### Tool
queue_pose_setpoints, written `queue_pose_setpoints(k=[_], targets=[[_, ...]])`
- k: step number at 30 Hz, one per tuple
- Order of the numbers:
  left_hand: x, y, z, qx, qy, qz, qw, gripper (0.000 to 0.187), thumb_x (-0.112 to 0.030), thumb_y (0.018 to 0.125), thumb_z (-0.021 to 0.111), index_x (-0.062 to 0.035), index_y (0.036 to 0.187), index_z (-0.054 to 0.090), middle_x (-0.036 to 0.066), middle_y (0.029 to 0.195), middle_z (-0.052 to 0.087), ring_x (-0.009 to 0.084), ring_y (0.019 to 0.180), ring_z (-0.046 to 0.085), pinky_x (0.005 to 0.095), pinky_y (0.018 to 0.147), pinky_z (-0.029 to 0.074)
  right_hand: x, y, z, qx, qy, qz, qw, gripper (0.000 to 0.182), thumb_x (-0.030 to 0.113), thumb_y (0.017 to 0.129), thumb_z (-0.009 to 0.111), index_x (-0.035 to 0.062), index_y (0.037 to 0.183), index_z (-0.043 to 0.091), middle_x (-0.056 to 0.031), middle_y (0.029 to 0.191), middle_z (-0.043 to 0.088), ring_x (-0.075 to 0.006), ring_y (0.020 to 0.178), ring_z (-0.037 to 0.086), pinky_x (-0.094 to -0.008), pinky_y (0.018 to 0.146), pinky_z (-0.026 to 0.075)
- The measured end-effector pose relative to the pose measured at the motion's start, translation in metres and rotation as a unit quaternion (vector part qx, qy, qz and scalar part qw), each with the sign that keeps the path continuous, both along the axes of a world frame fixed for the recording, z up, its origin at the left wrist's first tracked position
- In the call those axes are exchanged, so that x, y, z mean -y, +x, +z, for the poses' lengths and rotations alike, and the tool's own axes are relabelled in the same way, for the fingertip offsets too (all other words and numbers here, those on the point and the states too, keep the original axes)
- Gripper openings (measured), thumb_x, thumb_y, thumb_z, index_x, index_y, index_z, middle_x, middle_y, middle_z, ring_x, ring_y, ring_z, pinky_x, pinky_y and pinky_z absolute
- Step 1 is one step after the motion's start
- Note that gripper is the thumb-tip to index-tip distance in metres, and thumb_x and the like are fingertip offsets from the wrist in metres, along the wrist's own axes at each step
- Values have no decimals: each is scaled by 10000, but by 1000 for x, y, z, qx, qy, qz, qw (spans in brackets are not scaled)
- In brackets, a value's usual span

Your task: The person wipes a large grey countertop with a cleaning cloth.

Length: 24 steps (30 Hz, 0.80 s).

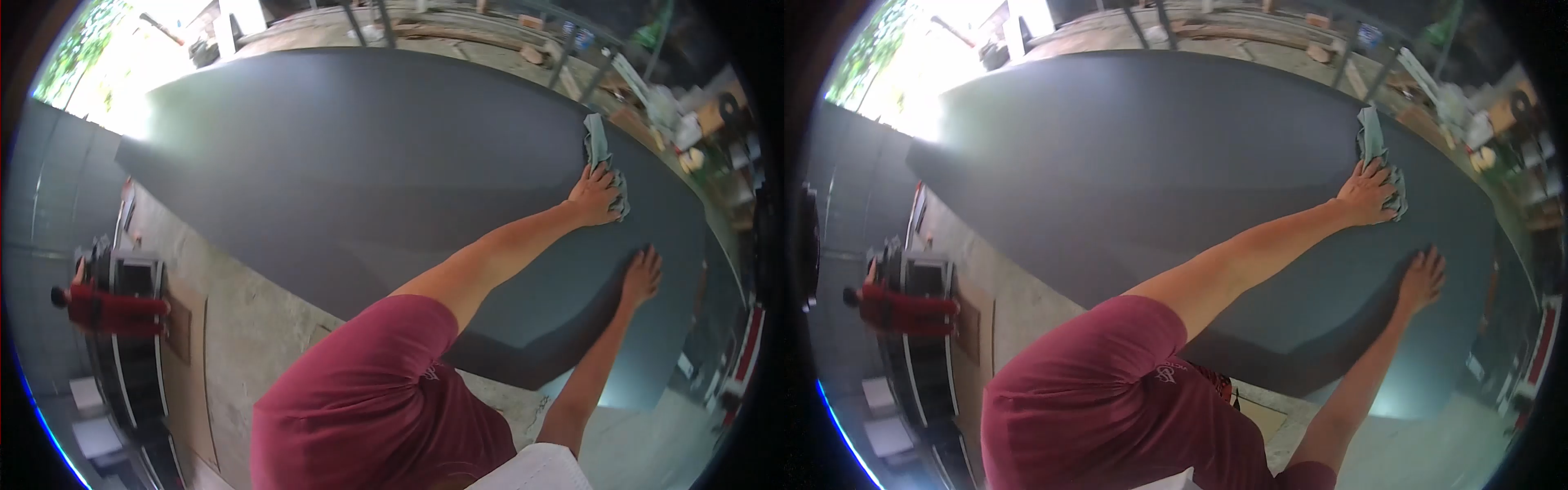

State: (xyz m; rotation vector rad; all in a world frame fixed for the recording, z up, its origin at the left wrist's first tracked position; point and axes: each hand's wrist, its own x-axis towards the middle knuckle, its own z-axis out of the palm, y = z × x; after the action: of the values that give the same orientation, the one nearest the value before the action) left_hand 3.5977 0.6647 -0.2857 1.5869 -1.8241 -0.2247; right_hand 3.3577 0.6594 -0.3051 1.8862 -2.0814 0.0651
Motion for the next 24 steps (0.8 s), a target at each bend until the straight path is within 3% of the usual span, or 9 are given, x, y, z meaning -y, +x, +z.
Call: queue_pose_setpoints(k=[4,11,17,20,21,23,24], targets=[[19,85,-10,13,-18,94,995,561,-491,752,591,-128,1179,569,147,1349,387,361,1329,217,524,1073,157,14,-11,-10,27,-16,-3,999,511,549,934,245,332,1393,300,20,1465,279,-311,1323,282,-535,1030,252],[-53,314,-4,93,35,300,949,543,-517,810,519,-133,1190,572,140,1350,406,351,1312,265,522,1044,219,26,-27,-21,69,8,22,997,538,556,934,212,316,1413,262,-13,1481,240,-316,1344,238,-561,1052,208],[-273,540,-18,121,34,537,834,514,-484,833,512,-127,1199,569,131,1330,454,310,1268,362,454,1075,223,-8,22,-28,86,16,-35,996,540,564,928,210,331,1414,252,-14,1491,214,-333,1351,212,-558,1056,180],[-436,652,-63,258,28,635,728,497,-463,841,511,-95,1165,595,122,1246,542,259,1227,424,404,1061,248,-39,85,-32,86,-2,-37,996,535,569,922,222,350,1409,259,-9,1497,199,-330,1357,194,-554,1056,168],[-477,636,-30,157,63,694,700,538,-492,840,500,-96,1197,571,138,1293,500,292,1259,377,458,1059,236,-58,124,-24,65,12,-16,998,524,546,935,232,325,1409,266,-39,1490,209,-345,1346,217,-556,1050,193],[-542,641,-14,80,109,775,617,605,-541,839,476,-103,1255,518,151,1361,422,351,1300,296,533,1050,212,-90,199,-14,22,11,42,999,497,503,952,264,293,1402,292,-72,1476,234,-357,1328,256,-553,1038,235],[-556,641,-13,78,108,779,612,605,-541,839,476,-103,1255,518,151,1361,422,351,1300,296,533,1050,212,-105,233,-11,-1,-4,79,997,481,483,956,287,285,1394,311,-75,1469,249,-354,1319,273,-547,1031,251]])
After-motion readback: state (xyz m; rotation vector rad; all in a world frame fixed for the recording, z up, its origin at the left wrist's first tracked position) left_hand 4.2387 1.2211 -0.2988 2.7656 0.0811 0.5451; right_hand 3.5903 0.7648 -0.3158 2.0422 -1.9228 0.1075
